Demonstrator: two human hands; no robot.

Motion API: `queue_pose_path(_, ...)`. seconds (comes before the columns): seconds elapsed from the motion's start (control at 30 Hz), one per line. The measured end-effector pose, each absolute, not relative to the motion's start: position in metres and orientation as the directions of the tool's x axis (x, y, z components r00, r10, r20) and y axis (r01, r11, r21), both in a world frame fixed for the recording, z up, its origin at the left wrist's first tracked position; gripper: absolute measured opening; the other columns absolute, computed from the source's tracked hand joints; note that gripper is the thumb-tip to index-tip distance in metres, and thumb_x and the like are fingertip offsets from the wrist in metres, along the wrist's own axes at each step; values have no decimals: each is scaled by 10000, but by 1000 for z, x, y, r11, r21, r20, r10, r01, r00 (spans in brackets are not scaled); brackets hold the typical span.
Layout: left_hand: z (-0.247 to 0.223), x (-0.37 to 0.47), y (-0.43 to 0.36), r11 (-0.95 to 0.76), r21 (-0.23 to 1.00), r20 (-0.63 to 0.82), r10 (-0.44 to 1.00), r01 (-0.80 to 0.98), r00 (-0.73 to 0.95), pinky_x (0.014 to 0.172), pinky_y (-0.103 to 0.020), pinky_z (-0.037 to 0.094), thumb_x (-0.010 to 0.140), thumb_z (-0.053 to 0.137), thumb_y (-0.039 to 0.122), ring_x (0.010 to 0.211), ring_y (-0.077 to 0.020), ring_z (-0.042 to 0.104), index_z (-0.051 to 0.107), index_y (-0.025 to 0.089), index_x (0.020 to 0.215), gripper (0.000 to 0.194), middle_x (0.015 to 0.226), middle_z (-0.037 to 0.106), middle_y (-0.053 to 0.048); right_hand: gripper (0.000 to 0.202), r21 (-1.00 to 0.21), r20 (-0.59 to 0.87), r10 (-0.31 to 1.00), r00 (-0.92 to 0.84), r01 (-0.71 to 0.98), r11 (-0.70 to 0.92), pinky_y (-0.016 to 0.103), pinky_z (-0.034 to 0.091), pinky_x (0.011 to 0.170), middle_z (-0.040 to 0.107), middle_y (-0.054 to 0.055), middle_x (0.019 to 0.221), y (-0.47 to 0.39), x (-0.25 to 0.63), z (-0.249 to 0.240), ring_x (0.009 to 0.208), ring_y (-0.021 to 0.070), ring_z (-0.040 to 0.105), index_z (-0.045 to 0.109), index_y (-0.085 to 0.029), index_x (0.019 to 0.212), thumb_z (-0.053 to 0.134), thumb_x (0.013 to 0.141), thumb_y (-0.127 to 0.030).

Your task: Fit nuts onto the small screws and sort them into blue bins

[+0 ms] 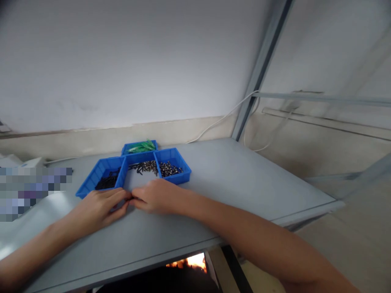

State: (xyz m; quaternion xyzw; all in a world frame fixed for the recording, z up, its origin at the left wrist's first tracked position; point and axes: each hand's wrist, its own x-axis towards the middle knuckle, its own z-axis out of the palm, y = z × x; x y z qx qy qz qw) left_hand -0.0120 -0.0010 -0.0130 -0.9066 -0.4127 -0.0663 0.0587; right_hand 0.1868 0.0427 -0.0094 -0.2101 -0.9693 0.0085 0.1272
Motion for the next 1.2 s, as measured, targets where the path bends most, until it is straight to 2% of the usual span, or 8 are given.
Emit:
queue_pose_path(0.17,-14,-11,-1,-644,-56,166,748,763,643,591,-268,436,917,323,307,672,-153,595,508,188,841,233,741,572,-7,217,-67,216,447,-868,444,894,239,293,508,601,15,654,42,186,-6,560,119,513,571,-159,837,403,888,-286)
queue_pose_path(0.3,-15,-12,-1,-631,-68,119,764,773,634,575,-254,428,912,327,290,636,-146,595,513,186,806,238,689,575,1,199,-81,202,469,-860,463,883,241,294,509,597,14,647,42,186,-3,570,127,519,574,-159,841,413,881,-269)
queue_pose_path(0.6,-13,-13,2,-587,-75,88,801,806,592,586,-259,429,922,292,296,663,-159,611,529,193,828,275,704,594,-2,247,21,190,468,-863,480,877,248,295,500,622,33,671,44,185,-13,554,137,523,574,-154,889,374,905,-298)
queue_pose_path(0.73,-12,-15,2,-587,-80,94,800,806,592,570,-259,427,924,292,299,643,-159,609,527,193,826,275,696,594,3,242,23,201,451,-869,465,885,247,288,484,629,29,680,45,185,-17,553,133,533,573,-159,875,385,902,-308)
queue_pose_path(0.93,-12,-17,-2,-665,-59,172,728,744,664,544,-241,409,931,295,313,612,-135,596,539,187,863,283,658,580,10,249,26,199,427,-882,440,897,251,284,469,632,24,665,47,185,-18,558,135,551,583,-160,846,387,899,-305)
queue_pose_path(1.07,-12,-14,-5,-742,-92,232,632,664,739,540,-246,391,936,299,298,583,-122,560,536,185,817,288,644,558,16,235,25,161,382,-910,391,920,252,303,486,647,33,718,45,184,-16,586,130,559,595,-153,830,391,894,-252)
queue_pose_path(1.2,-11,-12,-4,-760,-101,240,607,642,758,520,-255,373,933,304,283,557,-121,529,517,185,779,281,642,543,19,263,14,134,373,-918,378,926,257,308,495,650,31,732,43,183,-15,586,125,550,608,-151,839,374,899,-253)
